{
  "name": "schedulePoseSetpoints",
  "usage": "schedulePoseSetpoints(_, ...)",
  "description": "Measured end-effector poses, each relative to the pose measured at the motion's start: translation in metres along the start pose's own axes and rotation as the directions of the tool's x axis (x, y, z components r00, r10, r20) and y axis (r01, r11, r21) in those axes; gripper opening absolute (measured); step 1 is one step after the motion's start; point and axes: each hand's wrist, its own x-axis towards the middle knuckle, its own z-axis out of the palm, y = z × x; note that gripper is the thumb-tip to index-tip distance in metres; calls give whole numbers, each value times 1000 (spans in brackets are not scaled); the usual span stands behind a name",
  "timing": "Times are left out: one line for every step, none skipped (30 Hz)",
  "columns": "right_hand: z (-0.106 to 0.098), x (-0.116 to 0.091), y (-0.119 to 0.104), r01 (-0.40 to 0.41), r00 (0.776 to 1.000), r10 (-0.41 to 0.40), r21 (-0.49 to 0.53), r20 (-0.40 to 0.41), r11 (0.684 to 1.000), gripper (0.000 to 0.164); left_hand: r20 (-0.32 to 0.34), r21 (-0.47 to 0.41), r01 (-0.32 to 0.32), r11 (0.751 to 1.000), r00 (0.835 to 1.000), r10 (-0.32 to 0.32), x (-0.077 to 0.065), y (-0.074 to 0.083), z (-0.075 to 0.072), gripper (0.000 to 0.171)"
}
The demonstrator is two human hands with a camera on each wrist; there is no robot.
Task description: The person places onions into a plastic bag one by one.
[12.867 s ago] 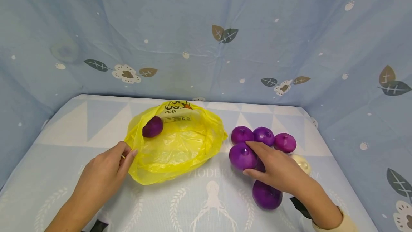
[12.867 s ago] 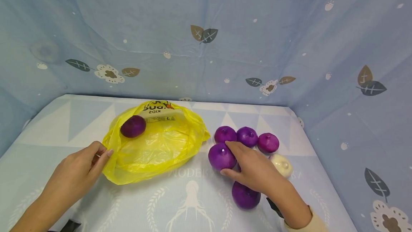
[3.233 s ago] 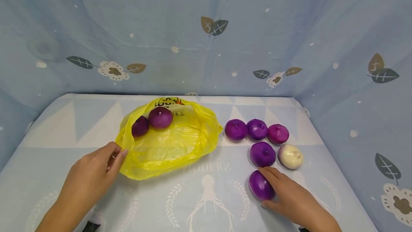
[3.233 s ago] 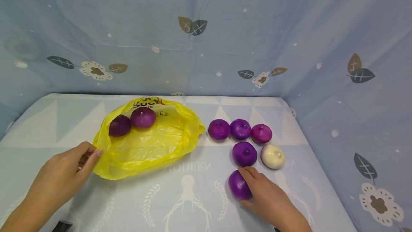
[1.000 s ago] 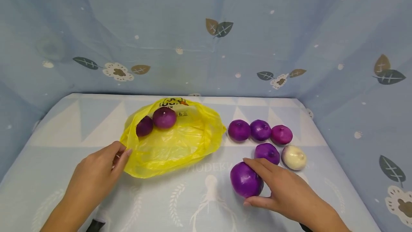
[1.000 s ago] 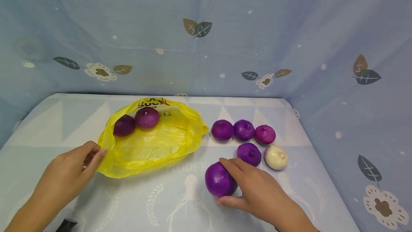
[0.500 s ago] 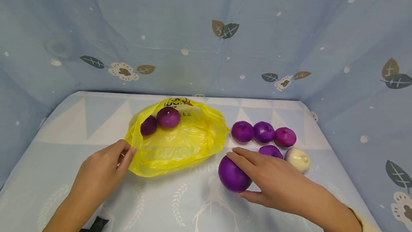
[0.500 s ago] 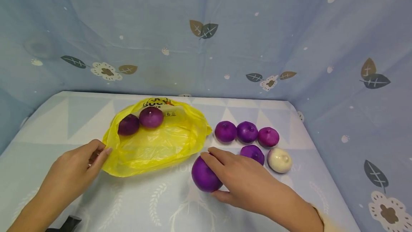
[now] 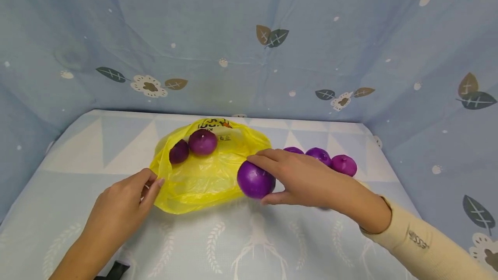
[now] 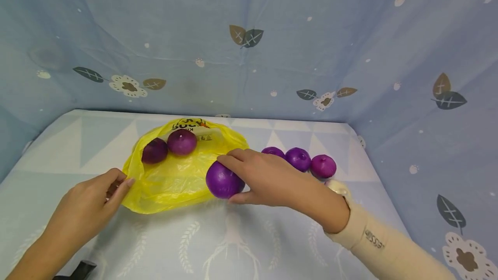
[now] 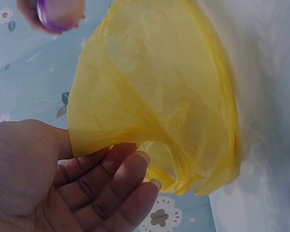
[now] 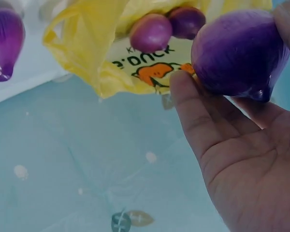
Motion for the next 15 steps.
schedulePoseSetpoints(-1,6,0,0,1000,0,3,10,1000,82,-6,-1,-4,1000,1000,4,0,0,0,20)
schedulePoseSetpoints(-1,11,0,5,1000,-5,1,18,1000,82,-12,-1,-8,1000,1000,8,0,0,0,21)
schedulePoseSetpoints(-1,17,1,16,1000,-16,-4,25,1000,82,-17,-2,-11,1000,1000,11,0,0,0,21)
schedulePoseSetpoints(0,22,1,30,999,-30,-11,31,999,82,-17,-3,-12,1000,1000,12,0,1,0,20)
schedulePoseSetpoints(0,26,1,39,999,-38,-18,37,999,81,-21,-3,-15,1000,1000,15,1,1,-1,20)
schedulePoseSetpoints(1,31,0,47,998,-46,-27,42,999,80,-23,-6,-18,1000,1000,18,1,1,-1,20)
schedulePoseSetpoints(1,35,0,55,998,-53,-38,46,998,79,-22,-7,-19,1000,1000,18,1,1,-1,20)
schedulePoseSetpoints(2,39,0,61,997,-59,-47,48,997,78,-19,-6,-18,1000,1000,18,1,1,-1,20)
schedulePoseSetpoints(2,43,0,61,997,-58,-60,53,996,78,-17,-5,-18,1000,1000,18,2,1,-2,20)
schedulePoseSetpoints(3,47,0,58,997,-54,-76,56,995,78,-14,-3,-19,1000,1000,19,2,1,-2,20)
schedulePoseSetpoints(4,52,0,55,997,-50,-93,57,994,77,-14,-1,-20,1000,1000,20,2,1,-2,20)
schedulePoseSetpoints(4,57,0,54,997,-48,-109,58,993,76,-10,0,-18,1000,1000,18,2,1,-2,20)
schedulePoseSetpoints(6,62,1,51,997,-44,-124,60,991,76,-7,3,-16,1000,1000,16,2,1,-2,20)
schedulePoseSetpoints(7,67,2,49,997,-41,-138,63,989,75,-2,4,-12,1000,1000,12,2,1,-2,20)
schedulePoseSetpoints(9,72,3,44,997,-34,-155,68,987,74,3,3,-9,1000,1000,9,3,0,-2,19)
